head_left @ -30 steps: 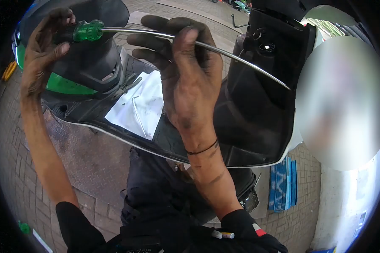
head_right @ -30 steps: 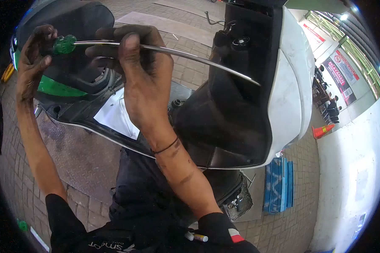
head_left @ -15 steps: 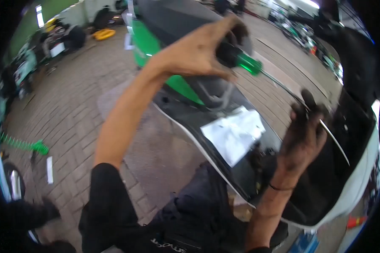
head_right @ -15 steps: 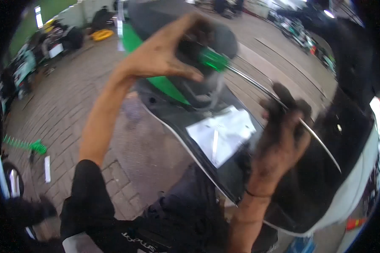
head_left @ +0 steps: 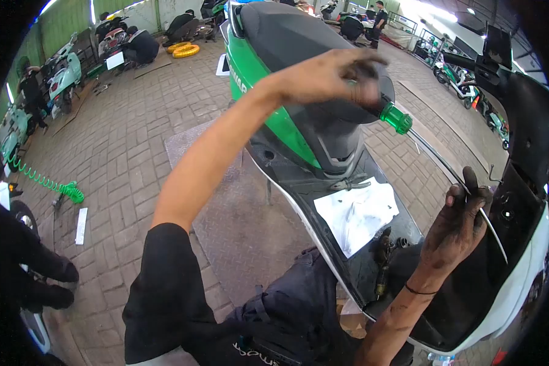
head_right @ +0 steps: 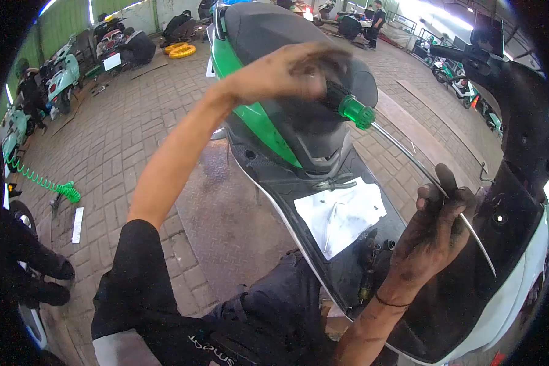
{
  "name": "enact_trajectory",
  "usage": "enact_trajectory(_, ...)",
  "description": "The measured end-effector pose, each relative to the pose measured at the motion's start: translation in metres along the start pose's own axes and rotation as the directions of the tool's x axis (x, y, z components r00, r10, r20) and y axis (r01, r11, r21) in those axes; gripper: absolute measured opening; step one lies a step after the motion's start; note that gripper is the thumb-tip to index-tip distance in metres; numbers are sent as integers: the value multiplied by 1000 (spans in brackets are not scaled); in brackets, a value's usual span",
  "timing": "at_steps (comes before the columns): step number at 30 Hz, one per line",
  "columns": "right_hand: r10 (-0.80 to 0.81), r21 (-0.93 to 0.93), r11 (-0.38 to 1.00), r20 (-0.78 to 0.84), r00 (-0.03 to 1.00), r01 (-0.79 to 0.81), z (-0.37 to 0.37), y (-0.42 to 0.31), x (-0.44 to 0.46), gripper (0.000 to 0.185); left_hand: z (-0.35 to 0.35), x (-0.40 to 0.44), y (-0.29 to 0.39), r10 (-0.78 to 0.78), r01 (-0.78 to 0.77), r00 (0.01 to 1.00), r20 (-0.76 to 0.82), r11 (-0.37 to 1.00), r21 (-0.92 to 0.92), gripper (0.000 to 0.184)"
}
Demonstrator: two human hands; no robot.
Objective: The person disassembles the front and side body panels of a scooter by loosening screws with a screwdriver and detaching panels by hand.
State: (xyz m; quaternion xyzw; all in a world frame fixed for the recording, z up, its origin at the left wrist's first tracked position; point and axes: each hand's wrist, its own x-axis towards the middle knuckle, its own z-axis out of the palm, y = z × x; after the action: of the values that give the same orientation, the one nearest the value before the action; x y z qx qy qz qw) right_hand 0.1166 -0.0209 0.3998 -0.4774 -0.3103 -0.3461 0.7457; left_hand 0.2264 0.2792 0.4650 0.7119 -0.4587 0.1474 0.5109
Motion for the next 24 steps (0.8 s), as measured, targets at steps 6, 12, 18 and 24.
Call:
enact_trajectory(6, -16, 42, 999, -22, 1000, 17, -4, -3, 1, 27, -5, -1, 3, -69, 66, 992, 108, 998, 24, 45)
enact_trajectory(12, -26, -3, 1000, -40, 999, 26, -3, -8, 1, 28, 5, 1, 10, 35, -37, 999, -12, 985, -170, 47)
enact_trajectory(18, -50, -31, 998, -62, 997, 48, -11, -9, -1, 26, -7, 0, -1, -24, 18, 992, 121, 999, 46, 48)
enact_trajectory(24, -68, -16, 998, -31, 997, 67, -10, -12, 3, 23, -12, 2, -9, -148, 178, 983, 108, 911, -372, 52)
